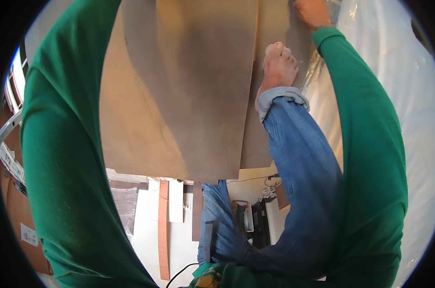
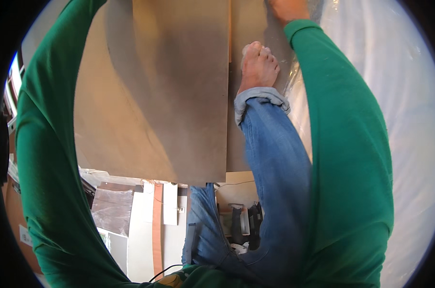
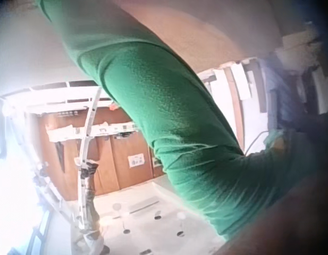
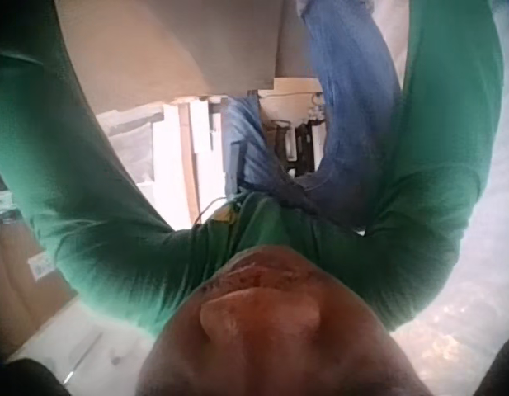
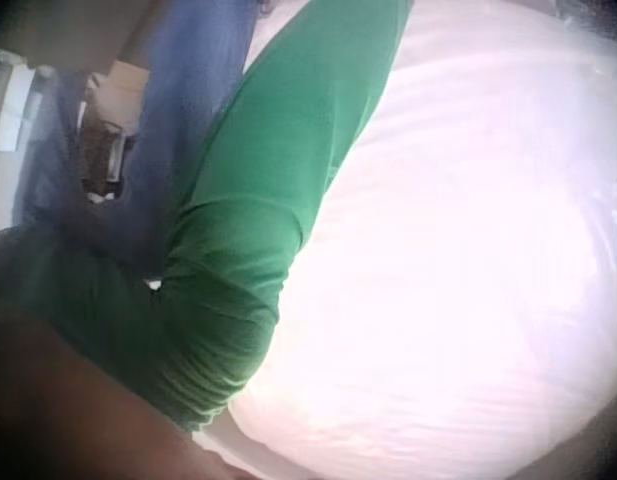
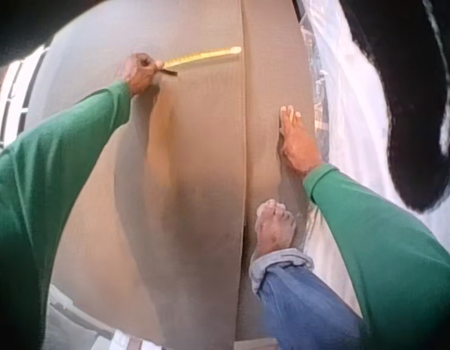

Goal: The person measures a large sheet of laminate flooring with a tape measure and marks it with a pencil. They then use a straight wooden plank as a guide and a utility knife to score and cut the laminate sheet into a smaller piece.

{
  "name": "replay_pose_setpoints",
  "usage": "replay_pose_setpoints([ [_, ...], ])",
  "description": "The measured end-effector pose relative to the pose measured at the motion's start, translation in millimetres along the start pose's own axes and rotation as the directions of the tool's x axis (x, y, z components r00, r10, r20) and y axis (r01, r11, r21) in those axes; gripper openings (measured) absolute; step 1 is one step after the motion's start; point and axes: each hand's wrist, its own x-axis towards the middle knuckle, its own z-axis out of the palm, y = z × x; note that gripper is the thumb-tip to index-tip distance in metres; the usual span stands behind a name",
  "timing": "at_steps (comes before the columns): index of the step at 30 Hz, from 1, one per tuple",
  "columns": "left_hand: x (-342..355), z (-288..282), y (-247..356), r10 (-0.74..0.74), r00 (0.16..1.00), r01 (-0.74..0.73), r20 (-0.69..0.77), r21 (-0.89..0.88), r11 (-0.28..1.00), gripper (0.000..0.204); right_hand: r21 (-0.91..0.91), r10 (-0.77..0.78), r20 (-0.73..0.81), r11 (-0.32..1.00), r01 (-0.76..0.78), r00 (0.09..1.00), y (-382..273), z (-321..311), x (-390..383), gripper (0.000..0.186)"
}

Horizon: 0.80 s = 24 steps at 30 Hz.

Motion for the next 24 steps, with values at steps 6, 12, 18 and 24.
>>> replay_pose_setpoints([
  [6,-163.2,-35.0,-33.7,-0.146,0.971,0.026,-0.189,-0.524,0.851,0.037,-0.162,-0.105,0.128,0.979,0.125,0.986,112.2,-23.4,29.7,0.048],
  [12,-473.0,-126.4,-190.3,-0.685,0.675,0.416,-0.274,-0.626,0.660,0.026,0.002,0.049,-0.177,0.999,-0.049,0.983,-96.0,-1.2,-51.6,0.034],
  [18,-750.3,-151.9,-206.2,-0.993,0.105,0.375,0.052,-0.927,-0.008,0.026,0.028,0.191,-0.081,0.981,-0.190,0.978,-207.0,-10.4,-171.2,0.031],
  [24,-854.8,-71.5,-151.9,-0.940,-0.027,0.292,0.340,-0.897,-0.333,0.036,0.055,0.343,-0.126,0.939,-0.339,0.931,-185.5,69.0,-288.6,0.035],
])
